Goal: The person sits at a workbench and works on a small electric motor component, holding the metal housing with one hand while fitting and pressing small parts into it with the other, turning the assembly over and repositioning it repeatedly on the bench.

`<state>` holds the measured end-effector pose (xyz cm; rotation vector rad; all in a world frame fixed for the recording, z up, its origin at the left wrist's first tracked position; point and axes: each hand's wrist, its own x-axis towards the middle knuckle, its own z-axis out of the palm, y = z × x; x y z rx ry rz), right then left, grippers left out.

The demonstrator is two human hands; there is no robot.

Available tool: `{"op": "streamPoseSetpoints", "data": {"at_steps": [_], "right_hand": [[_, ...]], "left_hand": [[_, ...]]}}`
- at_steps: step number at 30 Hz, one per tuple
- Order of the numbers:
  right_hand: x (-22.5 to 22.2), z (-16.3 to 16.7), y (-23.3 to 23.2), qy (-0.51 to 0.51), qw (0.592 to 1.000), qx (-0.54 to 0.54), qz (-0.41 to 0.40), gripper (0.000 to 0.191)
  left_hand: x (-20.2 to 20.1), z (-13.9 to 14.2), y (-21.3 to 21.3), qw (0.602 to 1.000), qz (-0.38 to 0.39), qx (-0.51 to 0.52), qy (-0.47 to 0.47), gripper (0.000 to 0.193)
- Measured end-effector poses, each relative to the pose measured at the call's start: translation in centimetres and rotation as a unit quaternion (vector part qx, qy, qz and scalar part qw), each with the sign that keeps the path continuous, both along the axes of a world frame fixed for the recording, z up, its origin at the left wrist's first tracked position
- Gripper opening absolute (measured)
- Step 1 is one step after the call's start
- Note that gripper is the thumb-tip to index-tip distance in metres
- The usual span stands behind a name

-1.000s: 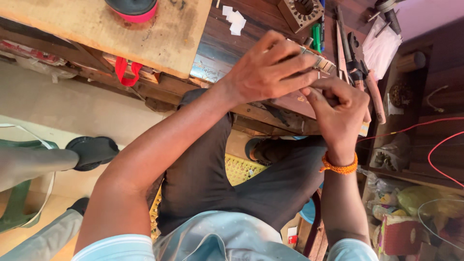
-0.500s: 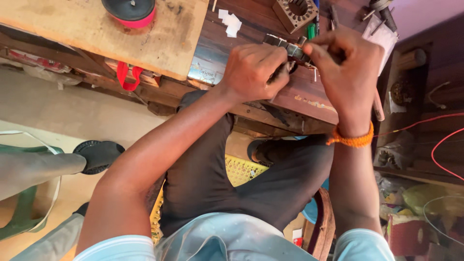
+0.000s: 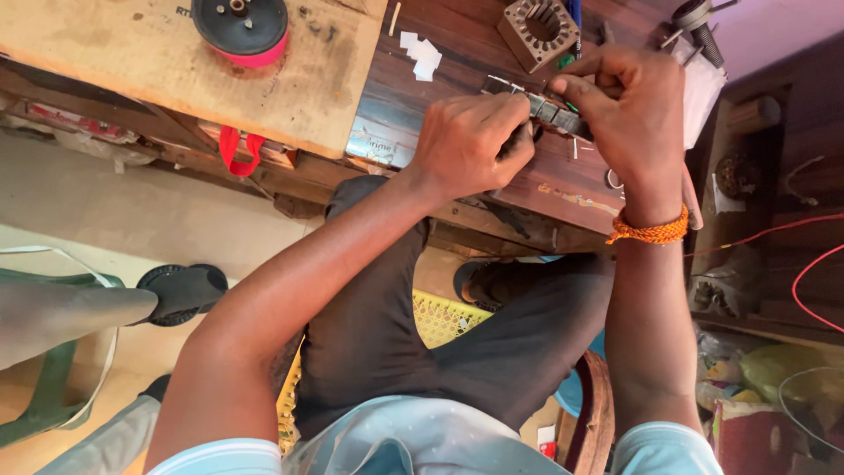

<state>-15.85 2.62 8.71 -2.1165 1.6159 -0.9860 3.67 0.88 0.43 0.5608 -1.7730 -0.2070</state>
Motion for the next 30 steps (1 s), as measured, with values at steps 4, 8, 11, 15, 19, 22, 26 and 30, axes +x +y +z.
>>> {"op": "streamPoseSetpoints", "data": {"at_steps": [4, 8, 11, 15, 19, 22, 26, 30], "right_hand": [[-0.6, -0.4, 0.0, -0.018, 1.0, -0.003, 0.0, 0.006], [-1.7, -0.8, -0.7, 0.011, 0.998, -0.062, -0.013, 0.008], [-2.1, -1.0, -0.8, 0.016, 0.998, -0.045, -0.044, 0.013], [-2.3, -0.5, 0.5, -0.017, 0.998, -0.036, -0.057, 0.009], [-2.2, 0.9, 3.3, -0.101, 0.994, 0.002, -0.048, 0.004], [-1.7, 1.4, 4.7, -0.136, 0.987, 0.042, -0.071, 0.005], [-0.9, 0.9, 5.9, -0.16, 0.983, 0.057, -0.072, 0.008], [-0.1, 0.1, 6.1, -0.155, 0.984, 0.05, -0.067, 0.007]], "left_hand": [[-0.1, 0.0, 0.1, 1.0, -0.003, -0.002, -0.013, 0.018], [-0.1, 0.2, 0.2, 0.999, -0.011, -0.032, -0.028, 0.018], [0.4, 0.7, 0.2, 0.995, 0.014, -0.074, -0.059, 0.019], [1.0, 1.1, -0.5, 0.987, -0.022, -0.153, -0.054, 0.048], [0.7, 0.5, -1.6, 0.989, -0.091, -0.065, -0.096, 0.074], [0.3, -0.1, -1.8, 0.992, -0.091, -0.04, -0.083, 0.079], [0.2, -0.2, -1.7, 0.991, -0.123, 0.019, -0.053, 0.08], [0.2, 0.1, -1.7, 0.988, -0.141, 0.051, -0.042, 0.078]]}}
